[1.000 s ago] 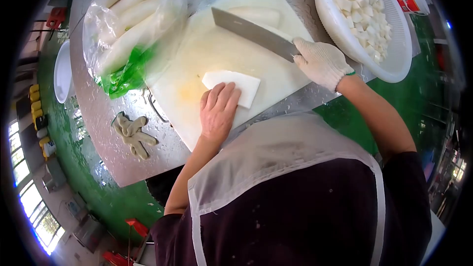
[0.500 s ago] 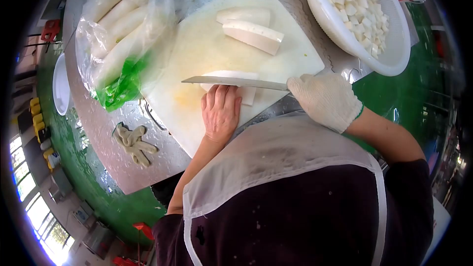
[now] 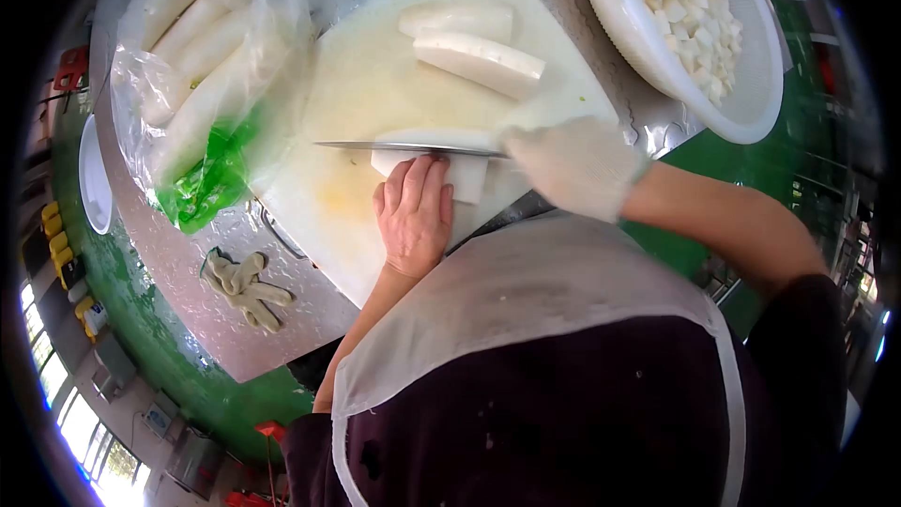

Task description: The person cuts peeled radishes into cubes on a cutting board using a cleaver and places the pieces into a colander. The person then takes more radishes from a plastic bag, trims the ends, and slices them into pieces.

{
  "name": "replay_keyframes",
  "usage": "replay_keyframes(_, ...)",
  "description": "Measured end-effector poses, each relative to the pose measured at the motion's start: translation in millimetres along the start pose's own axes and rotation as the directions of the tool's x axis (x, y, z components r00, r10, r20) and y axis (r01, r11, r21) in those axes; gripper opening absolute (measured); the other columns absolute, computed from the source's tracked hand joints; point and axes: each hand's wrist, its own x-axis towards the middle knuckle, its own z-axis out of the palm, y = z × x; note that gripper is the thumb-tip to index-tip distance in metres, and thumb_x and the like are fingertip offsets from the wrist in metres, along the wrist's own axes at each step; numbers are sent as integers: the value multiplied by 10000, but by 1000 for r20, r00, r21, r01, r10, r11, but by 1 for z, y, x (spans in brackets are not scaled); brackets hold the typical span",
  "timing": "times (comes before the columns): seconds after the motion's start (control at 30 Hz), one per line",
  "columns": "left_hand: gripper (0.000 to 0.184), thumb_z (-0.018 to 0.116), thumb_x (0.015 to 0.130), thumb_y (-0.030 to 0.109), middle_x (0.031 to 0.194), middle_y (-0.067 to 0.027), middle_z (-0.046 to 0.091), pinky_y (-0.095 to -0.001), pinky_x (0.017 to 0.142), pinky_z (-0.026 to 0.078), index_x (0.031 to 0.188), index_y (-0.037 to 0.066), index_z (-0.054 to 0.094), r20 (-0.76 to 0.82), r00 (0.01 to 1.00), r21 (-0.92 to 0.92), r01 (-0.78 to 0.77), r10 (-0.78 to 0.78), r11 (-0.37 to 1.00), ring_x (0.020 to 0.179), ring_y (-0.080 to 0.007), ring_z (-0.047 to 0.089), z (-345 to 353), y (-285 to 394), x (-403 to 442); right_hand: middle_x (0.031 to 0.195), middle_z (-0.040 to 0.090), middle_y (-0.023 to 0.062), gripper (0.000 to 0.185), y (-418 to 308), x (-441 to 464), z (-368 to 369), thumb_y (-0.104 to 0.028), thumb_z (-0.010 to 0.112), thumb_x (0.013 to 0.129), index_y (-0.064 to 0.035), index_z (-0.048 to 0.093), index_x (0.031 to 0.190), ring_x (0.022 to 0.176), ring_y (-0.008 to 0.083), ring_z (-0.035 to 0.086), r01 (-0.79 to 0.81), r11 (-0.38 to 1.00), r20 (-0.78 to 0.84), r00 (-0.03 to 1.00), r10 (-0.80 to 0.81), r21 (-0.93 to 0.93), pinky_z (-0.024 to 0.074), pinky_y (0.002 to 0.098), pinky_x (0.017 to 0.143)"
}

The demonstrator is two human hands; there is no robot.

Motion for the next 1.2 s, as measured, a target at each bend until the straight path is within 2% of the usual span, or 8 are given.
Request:
replay_keyframes(0.17, 378, 674, 804, 104, 1218, -33, 574, -385, 912, 401, 1178, 93, 624, -3, 1000, -28, -10, 10, 1000, 1139, -220, 522, -7, 1, 1, 724, 644, 187, 142, -13, 28, 10, -167, 516, 895, -38, 526, 954, 701, 390, 651, -1, 989, -130, 991, 21, 150, 506, 496, 635)
replay_keyframes(0.37, 368, 667, 812, 75, 1223, -71, 567, -410, 929, 414, 1176, 65, 619, -46, 999, -109, 18, -23, 994, 1134, -277, 516, -8, 6, -13, 715, 636, 170, 149, -10, -8, 14, -191, 537, 898, -47, 521, 932, 658, 388, 635, -60, 990, -233, 969, 88, 128, 496, 486, 606)
replay_keyframes(0.47, 345, 664, 822, 75, 1221, -80, 563, -421, 936, 418, 1165, 54, 623, -59, 998, -105, 20, -27, 994, 1128, -298, 514, -3, 6, -14, 734, 642, 152, 127, -9, -35, 6, -184, 538, 888, -61, 530, 921, 640, 365, 642, -8, 1000, -133, 991, 12, 27, 504, 467, 580)
replay_keyframes(0.67, 306, 661, 834, 70, 1212, -85, 567, -424, 934, 427, 1137, 39, 635, -66, 998, -76, 5, -10, 997, 1118, -310, 521, 0, 4, -18, 733, 633, 127, 91, -5, -46, 11, -140, 526, 855, -70, 540, 912, 626, 337, 650, 39, 993, -156, 986, -56, -109, 513, 444, 531)
replay_keyframes(0.77, 279, 659, 833, 54, 1188, -90, 579, -414, 922, 439, 1110, 31, 645, -74, 997, -89, 3, -9, 996, 1097, -308, 537, 4, 3, -18, 720, 622, 131, 92, 0, -42, 7, -134, 518, 856, -64, 538, 912, 630, 348, 648, 87, 993, -135, 986, -98, -85, 514, 453, 538)
replay_keyframes(0.97, 262, 661, 808, -13, 1109, -102, 606, -392, 875, 476, 1068, 8, 653, -128, 992, -169, -10, -12, 986, 1051, -307, 564, 1, 6, -11, 747, 651, 170, 114, -7, -13, 7, -149, 514, 866, -48, 537, 914, 660, 378, 650, -31, 999, 21, 999, 31, -15, 499, 505, 581)
replay_keyframes(1.07, 269, 660, 800, -22, 1088, -110, 607, -391, 860, 485, 1068, 4, 651, -129, 992, -178, -20, -3, 984, 1040, -314, 567, -1, 7, -5, 758, 657, 196, 139, -21, 22, 21, -167, 510, 880, -44, 539, 939, 688, 396, 650, 58, 995, -52, 997, -54, 77, 491, 517, 611)
replay_keyframes(1.2, 315, 688, 789, 34, 1108, -117, 596, -416, 889, 465, 1100, 15, 639, -42, 999, -190, -37, 29, 981, 1057, -321, 557, -9, 5, -11, 762, 651, 209, 169, -25, 24, 22, -203, 507, 905, -55, 539, 981, 717, 413, 643, 44, 982, -122, 992, -22, 184, 489, 507, 650)
